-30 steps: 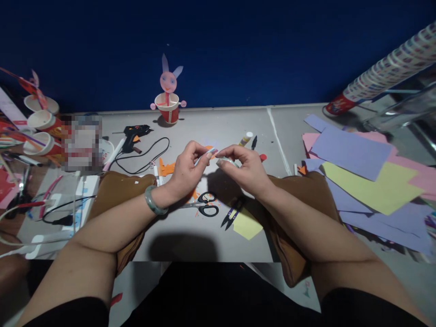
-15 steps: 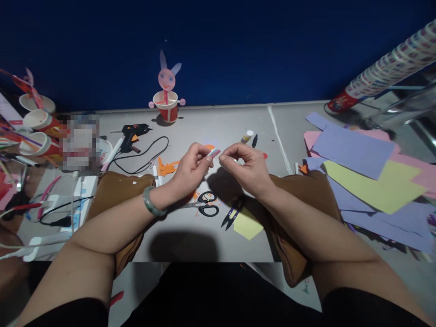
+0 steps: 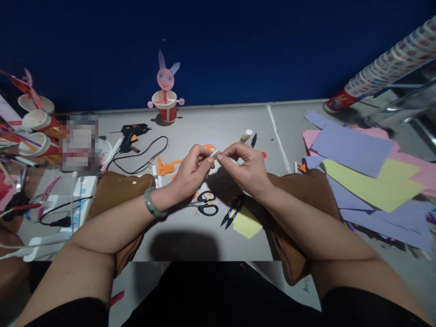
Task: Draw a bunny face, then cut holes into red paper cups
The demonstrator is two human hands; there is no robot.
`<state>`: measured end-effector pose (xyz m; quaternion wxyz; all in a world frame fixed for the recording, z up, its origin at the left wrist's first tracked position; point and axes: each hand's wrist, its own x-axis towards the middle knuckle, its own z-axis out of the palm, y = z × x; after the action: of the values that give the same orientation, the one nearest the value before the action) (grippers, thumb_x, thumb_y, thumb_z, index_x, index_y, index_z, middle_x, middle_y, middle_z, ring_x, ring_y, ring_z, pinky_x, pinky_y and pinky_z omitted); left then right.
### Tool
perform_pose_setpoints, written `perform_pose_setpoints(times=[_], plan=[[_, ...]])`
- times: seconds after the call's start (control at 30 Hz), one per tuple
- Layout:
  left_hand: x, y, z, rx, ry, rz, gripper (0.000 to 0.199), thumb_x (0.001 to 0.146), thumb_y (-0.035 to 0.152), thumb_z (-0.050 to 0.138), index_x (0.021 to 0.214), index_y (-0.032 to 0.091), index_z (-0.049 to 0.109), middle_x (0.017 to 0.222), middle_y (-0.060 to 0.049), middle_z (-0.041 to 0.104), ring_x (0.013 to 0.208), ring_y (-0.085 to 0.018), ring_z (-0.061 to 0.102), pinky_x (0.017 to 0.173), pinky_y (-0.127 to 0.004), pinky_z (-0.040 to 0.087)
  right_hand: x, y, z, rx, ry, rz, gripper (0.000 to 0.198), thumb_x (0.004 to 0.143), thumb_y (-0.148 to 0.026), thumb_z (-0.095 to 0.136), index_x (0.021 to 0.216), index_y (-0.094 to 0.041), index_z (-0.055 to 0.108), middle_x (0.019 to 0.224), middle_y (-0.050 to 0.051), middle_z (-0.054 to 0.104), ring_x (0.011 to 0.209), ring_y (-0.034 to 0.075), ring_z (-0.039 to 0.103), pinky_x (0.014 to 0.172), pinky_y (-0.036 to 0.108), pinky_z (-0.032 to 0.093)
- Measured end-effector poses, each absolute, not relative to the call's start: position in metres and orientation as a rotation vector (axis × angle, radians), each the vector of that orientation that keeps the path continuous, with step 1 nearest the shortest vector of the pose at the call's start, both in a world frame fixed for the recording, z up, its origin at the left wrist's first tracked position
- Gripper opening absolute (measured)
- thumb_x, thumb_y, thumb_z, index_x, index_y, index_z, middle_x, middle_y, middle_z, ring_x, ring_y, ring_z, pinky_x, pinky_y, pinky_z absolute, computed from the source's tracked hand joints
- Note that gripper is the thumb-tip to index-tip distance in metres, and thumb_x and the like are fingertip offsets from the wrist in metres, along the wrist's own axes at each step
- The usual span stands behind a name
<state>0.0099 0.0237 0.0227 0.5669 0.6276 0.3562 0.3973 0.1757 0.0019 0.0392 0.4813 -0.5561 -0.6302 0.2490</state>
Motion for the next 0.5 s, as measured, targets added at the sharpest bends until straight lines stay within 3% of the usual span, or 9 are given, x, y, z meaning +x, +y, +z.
perform_pose_setpoints(times=[0.3, 0.5], plan=[[0.0099, 0.0256, 0.0219, 1.525, 0.823, 0.986, 0.026, 0.094, 0.044, 0.058, 0.090, 0.020, 0.050, 0.076, 0.002, 0.057, 0.070, -0.009, 0.056, 0.066, -0.026, 0.046, 0.1725, 0.0005, 0.0383, -1.367, -1.549, 0.581, 0.022, 0.083, -0.031, 0.066, 0.065, -0.021, 0.059, 0.060, -0.003, 0.054, 0.062, 0.014, 0.048, 0.076, 0.035, 0.041], [0.0104, 0.0244, 0.0250, 1.466, 0.857, 1.017, 0.028, 0.094, 0.046, 0.058, 0.088, 0.020, 0.050, 0.076, 0.001, 0.056, 0.071, -0.010, 0.056, 0.063, -0.025, 0.044, 0.1720, -0.0004, 0.0386, -1.393, -1.542, 0.615, 0.015, 0.081, -0.034, 0.070, 0.073, -0.022, 0.066, 0.065, -0.001, 0.060, 0.067, 0.016, 0.053, 0.077, 0.036, 0.043]])
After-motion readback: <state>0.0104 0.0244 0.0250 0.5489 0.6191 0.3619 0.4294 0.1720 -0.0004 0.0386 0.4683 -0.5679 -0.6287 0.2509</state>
